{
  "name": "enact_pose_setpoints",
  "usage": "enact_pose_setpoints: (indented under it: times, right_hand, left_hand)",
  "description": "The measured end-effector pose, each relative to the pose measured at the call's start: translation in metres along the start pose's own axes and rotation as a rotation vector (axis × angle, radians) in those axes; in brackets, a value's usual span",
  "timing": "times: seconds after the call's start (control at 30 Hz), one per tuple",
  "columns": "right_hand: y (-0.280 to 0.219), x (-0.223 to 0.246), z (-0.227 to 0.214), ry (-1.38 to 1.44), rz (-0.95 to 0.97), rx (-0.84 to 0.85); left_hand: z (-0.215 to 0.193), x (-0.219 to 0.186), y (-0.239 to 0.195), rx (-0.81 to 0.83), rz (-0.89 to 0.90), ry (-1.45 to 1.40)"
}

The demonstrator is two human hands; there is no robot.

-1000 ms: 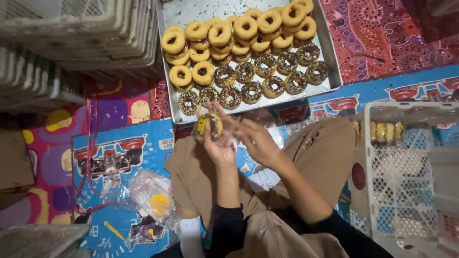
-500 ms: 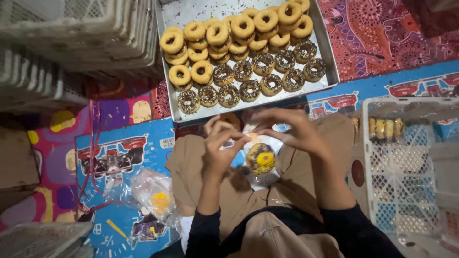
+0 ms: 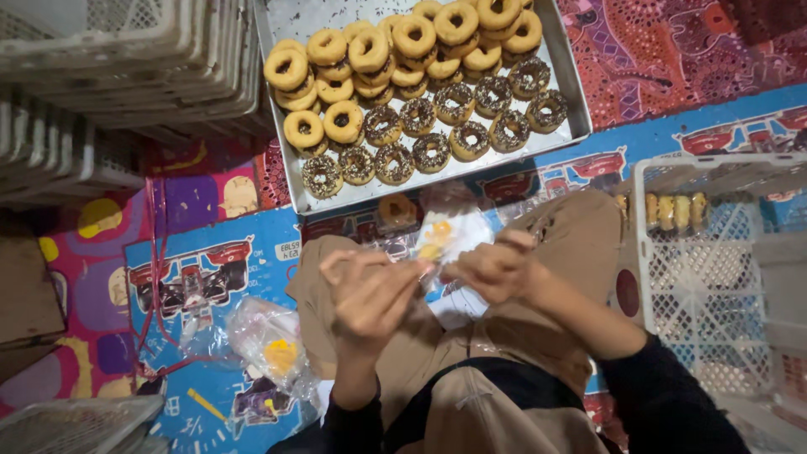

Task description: The person sits on the floor and packs donuts from a metal tray into small plastic bags. They place each bagged donut into a white plastic crate.

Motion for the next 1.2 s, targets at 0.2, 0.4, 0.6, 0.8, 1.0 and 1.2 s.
enact_pose_setpoints:
  times: [0.2,0.4,0.6,0.8,1.0,1.2]
  right_hand:
    - [-0.111,-0.07,0.07,0.338,0.807,0.855]
    - [-0.086,0.0,0.182,1.348,1.131,0.124]
    - [-0.149,0.102,0.249,1.42,1.836,-0.103]
    - [-0.203,0.158,0.262,1.461,2.08,-0.001]
    - [-0.238,0.031,0.32,0.793,1.907,-0.041]
    - [-0.231,-0.022,0.347,0.444,1.598,0.072]
  left_hand:
    - [0.004,0.068,-0.025,-0.162,-0.311,-0.307]
    - [0.073,0.164,-0.089,-0.169,-0.919,-0.455]
    - [0.055,0.197,-0.2,-0.184,-1.107,0.137]
    - [0.101,0.229,-0.278,-0.252,-1.2,-0.291]
    - [0.21,0.313,-0.209,-0.448,-1.012,-0.539]
    - [0.277,0.362,-0.206,0.198,-1.346,-0.145]
Point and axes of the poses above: each hand's wrist, its own y-axis towards the middle knuckle, its own z-axis out of the palm, x = y × z, the point moved 7 cm from there along y, towards the middle knuckle, and after that the axes turned 4 degrees about -z, right-handed, at the moved point
